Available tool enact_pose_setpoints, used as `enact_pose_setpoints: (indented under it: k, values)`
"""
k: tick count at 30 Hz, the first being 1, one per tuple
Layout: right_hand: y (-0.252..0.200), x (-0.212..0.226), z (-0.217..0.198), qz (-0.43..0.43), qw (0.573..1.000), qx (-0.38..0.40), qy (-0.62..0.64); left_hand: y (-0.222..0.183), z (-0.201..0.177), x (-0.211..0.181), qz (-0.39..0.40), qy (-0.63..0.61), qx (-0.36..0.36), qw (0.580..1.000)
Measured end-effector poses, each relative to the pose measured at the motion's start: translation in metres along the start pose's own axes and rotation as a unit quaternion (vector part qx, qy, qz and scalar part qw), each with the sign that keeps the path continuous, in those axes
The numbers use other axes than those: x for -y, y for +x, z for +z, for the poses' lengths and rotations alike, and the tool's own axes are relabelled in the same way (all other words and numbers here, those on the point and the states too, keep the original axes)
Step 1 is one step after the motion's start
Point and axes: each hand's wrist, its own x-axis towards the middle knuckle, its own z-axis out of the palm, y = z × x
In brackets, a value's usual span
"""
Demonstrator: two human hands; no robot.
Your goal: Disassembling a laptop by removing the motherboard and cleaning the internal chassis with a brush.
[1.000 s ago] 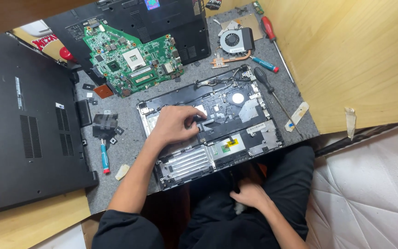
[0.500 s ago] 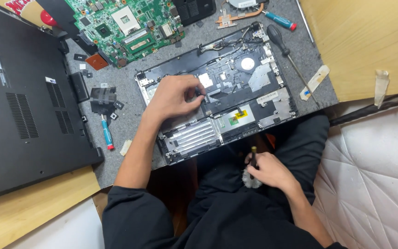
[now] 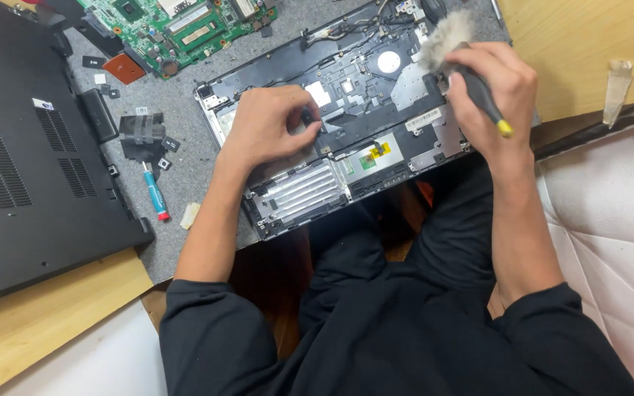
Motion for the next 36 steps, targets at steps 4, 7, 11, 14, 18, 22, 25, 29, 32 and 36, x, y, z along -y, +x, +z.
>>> enact_pose_setpoints:
  k: [4, 7, 11, 14, 18, 22, 25, 29, 32, 36]
  values:
    - [0.0, 0.009, 0.005, -0.065, 0.989, 0.095, -0.091, 0.001, -0.001, -0.003, -0.01, 0.019, 0.02, 1.0]
    - [0.003, 0.016, 0.001, -0.058, 0.989, 0.111, -0.074, 0.002, 0.001, 0.001, -0.011, 0.017, 0.016, 1.0]
    - [0.008, 0.012, 0.011, -0.073, 0.988, 0.06, -0.124, 0.0, 0.003, 0.006, -0.002, 0.022, -0.002, 1.0]
    - [0.002, 0.032, 0.013, -0.163, 0.968, 0.19, -0.017, 0.0, 0.006, 0.007, 0.003, 0.035, -0.001, 0.999]
    - [-0.002, 0.011, 0.012, -0.098, 0.987, 0.119, -0.041, -0.004, 0.006, 0.008, 0.035, 0.031, -0.026, 0.999]
    - [-0.012, 0.059, 0.024, -0.143, 0.978, 0.148, -0.016, -0.004, 0.004, 0.009, 0.034, 0.018, -0.022, 0.999]
    - [-0.011, 0.03, 0.017, -0.11, 0.988, 0.106, -0.031, -0.005, 0.006, 0.013, 0.048, 0.003, -0.033, 0.998]
    - [-0.013, 0.01, 0.024, -0.044, 0.999, 0.021, 0.003, -0.003, -0.001, 0.015, 0.059, -0.007, -0.038, 0.998]
    - [-0.017, 0.032, 0.02, -0.078, 0.986, 0.132, 0.056, -0.005, -0.003, 0.013, 0.063, -0.05, -0.031, 0.996]
    - [-0.031, -0.022, 0.01, 0.023, 0.994, 0.096, -0.039, -0.009, 0.002, 0.017, 0.085, -0.013, -0.028, 0.996]
